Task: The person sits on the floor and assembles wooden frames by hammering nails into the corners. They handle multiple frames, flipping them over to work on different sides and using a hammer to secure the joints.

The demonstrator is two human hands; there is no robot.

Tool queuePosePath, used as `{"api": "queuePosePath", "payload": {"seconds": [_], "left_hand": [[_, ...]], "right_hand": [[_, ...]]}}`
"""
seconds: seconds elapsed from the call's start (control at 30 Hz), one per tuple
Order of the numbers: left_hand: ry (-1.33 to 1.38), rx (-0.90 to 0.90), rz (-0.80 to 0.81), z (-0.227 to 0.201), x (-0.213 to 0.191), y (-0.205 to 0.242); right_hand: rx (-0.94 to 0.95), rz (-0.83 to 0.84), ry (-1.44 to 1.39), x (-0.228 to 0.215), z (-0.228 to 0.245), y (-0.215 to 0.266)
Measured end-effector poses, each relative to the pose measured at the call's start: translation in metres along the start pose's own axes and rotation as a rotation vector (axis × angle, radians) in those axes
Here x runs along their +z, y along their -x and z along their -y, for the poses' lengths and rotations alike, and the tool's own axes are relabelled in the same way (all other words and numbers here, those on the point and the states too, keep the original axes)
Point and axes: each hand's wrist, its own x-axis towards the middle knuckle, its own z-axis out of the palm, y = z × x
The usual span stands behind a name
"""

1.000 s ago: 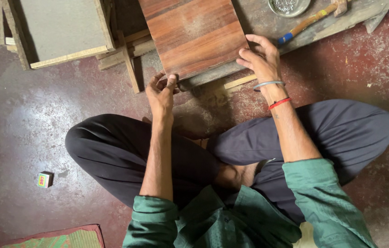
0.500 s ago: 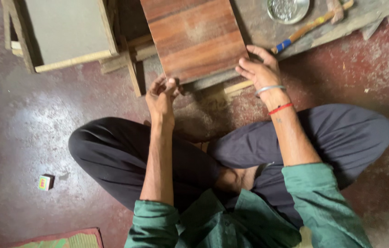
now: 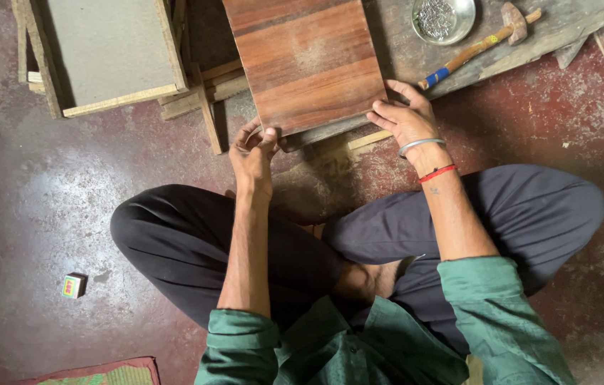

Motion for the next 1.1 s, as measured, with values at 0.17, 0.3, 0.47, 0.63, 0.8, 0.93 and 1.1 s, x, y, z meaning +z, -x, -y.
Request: {"api": "queuePosePath", "payload": {"seconds": [0.17, 0.3, 0.47, 0.63, 0.8, 0.93, 1.1], "left_hand": [[-0.037, 0.028, 0.048, 0.0008, 0.0053, 0.0027], [-0.084, 0.045, 0.064, 0.0012, 0.0085, 0.003], [-0.087, 0.054, 0.04, 0.0034, 0.0088, 0.004], [-0.121, 0.046, 0.021, 0.0025, 0.0101, 0.0033], [-0.118, 0.042, 0.032, 0.0023, 0.0092, 0.0042], [-0.121, 0.058, 0.049, 0.003, 0.0091, 0.0047], [-0.132, 0.048, 0.043, 0.0028, 0.0089, 0.0034]], "right_hand": [[-0.007, -0.075, -0.008, 0.0003, 0.0047, 0.0059], [-0.018, -0.099, 0.024, -0.0004, 0.0059, 0.0068], [-0.019, -0.125, 0.055, -0.0012, 0.0025, 0.0067], [-0.008, -0.108, 0.043, -0.0025, 0.0046, 0.0052], [0.002, -0.107, 0.047, -0.003, 0.0042, 0.0058], [-0.002, -0.107, 0.066, -0.003, 0.0035, 0.0057], [-0.019, -0.113, 0.069, -0.0027, 0.0025, 0.0049]]}}
